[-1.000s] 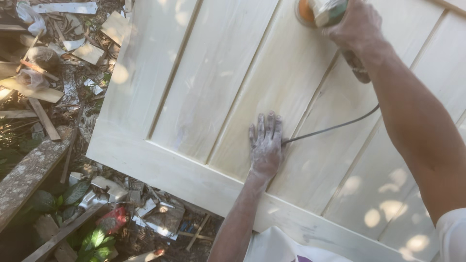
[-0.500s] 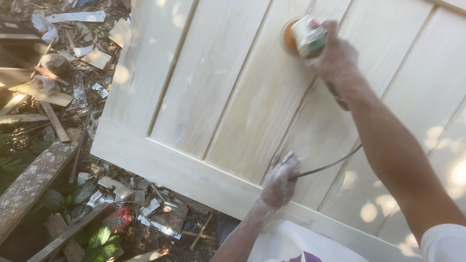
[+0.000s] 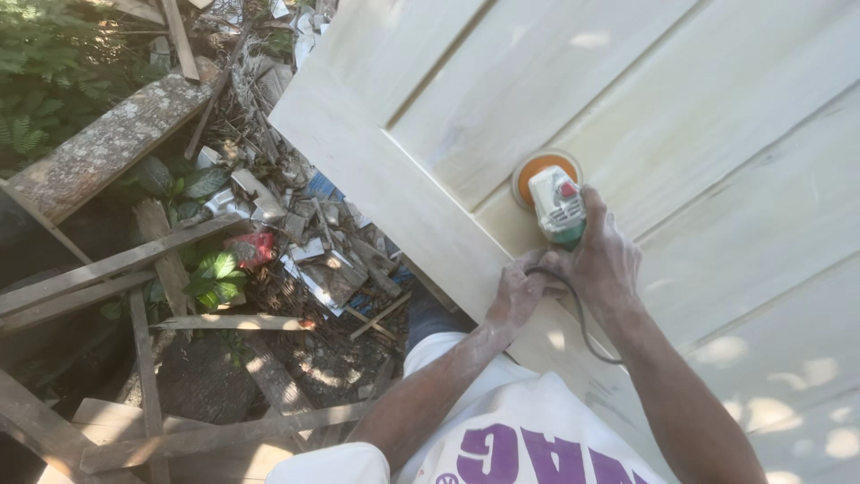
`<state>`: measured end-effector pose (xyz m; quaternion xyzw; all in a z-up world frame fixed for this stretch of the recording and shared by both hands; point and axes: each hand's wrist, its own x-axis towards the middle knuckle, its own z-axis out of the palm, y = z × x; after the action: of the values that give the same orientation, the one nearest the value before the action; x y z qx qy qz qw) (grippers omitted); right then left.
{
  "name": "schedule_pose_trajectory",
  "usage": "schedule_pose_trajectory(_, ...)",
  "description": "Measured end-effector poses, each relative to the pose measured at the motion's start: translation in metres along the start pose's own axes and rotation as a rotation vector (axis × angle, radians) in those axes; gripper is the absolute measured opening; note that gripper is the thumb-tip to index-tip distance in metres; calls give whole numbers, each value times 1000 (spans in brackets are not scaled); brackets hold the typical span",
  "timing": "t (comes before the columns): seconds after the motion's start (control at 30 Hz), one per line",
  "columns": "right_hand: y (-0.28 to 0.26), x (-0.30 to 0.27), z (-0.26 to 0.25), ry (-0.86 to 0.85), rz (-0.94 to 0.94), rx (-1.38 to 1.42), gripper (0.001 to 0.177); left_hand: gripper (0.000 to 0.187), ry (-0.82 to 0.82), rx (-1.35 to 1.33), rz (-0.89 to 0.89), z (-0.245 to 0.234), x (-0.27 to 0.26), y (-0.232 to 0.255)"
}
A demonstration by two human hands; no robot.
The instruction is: The person smooths the surface and edges of a wooden panel using a handheld power sander. They move around the panel to reach different sections and occasionally brush away dust by hand.
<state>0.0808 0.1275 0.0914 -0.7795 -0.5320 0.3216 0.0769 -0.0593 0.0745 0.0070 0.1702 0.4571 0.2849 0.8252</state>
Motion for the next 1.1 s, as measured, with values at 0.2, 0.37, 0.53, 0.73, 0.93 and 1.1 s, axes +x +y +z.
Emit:
schedule_pose_trajectory(0.2,-29,-12,32,-37,48,-43,101,32,-9,39,-73,-30,-18,27)
schedule_pose_trajectory(0.37,-48,-10,61,-41,36,-89,90,38,72,83,-166,-55,-17,47)
schedule_pose_trajectory(0.53,-76,8,77,-8,-15,-79,84,39,85,222,-100,-86,-10,71)
schedule_pose_trajectory(0.73,-105,42,84,-10,-102,-100,80,47,125,351,90,-107,12,92)
schedule_pose_trajectory(0.93,-142,80,91,-50,-122,-107,78,69,215,349,77,-124,34,127)
schedule_pose_trajectory(1.1,-163,98,92,-12,-216,-137,78,73,204,317,117,-133,39,150)
